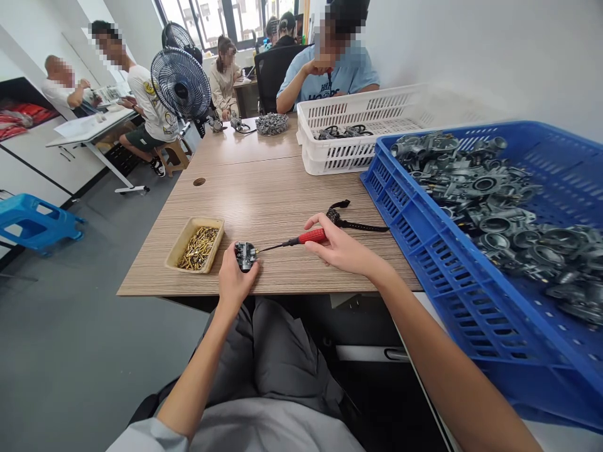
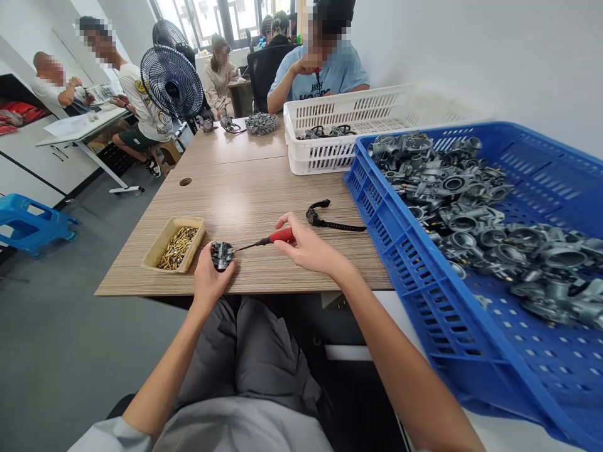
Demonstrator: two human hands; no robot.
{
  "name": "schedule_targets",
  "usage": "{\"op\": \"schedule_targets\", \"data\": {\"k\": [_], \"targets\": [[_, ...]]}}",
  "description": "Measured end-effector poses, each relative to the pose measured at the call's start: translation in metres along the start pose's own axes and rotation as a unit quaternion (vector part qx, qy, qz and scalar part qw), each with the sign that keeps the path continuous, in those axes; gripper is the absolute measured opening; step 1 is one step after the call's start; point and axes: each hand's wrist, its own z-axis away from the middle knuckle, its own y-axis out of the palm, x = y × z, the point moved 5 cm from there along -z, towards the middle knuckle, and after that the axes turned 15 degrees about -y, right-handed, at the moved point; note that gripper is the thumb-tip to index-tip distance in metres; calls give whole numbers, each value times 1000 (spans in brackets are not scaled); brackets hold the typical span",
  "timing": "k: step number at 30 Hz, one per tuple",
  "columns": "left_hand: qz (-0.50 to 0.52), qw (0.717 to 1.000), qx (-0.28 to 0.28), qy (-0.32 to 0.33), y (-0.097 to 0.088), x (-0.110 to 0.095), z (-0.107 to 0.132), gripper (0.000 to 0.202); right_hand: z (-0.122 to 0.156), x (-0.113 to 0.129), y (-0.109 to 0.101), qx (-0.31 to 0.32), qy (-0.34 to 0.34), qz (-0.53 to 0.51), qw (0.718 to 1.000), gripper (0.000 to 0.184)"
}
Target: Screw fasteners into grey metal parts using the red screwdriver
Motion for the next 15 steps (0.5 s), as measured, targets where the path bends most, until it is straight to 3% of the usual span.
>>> {"op": "schedule_targets", "data": {"k": [6,15], "targets": [[-5,1000,1,2,0,1,-1,66,-3,3,-2,-48,3,88,995,28],[3,1000,-1,1,0,0,0,65,-2,3,0,-37,8,60,997,26]]}}
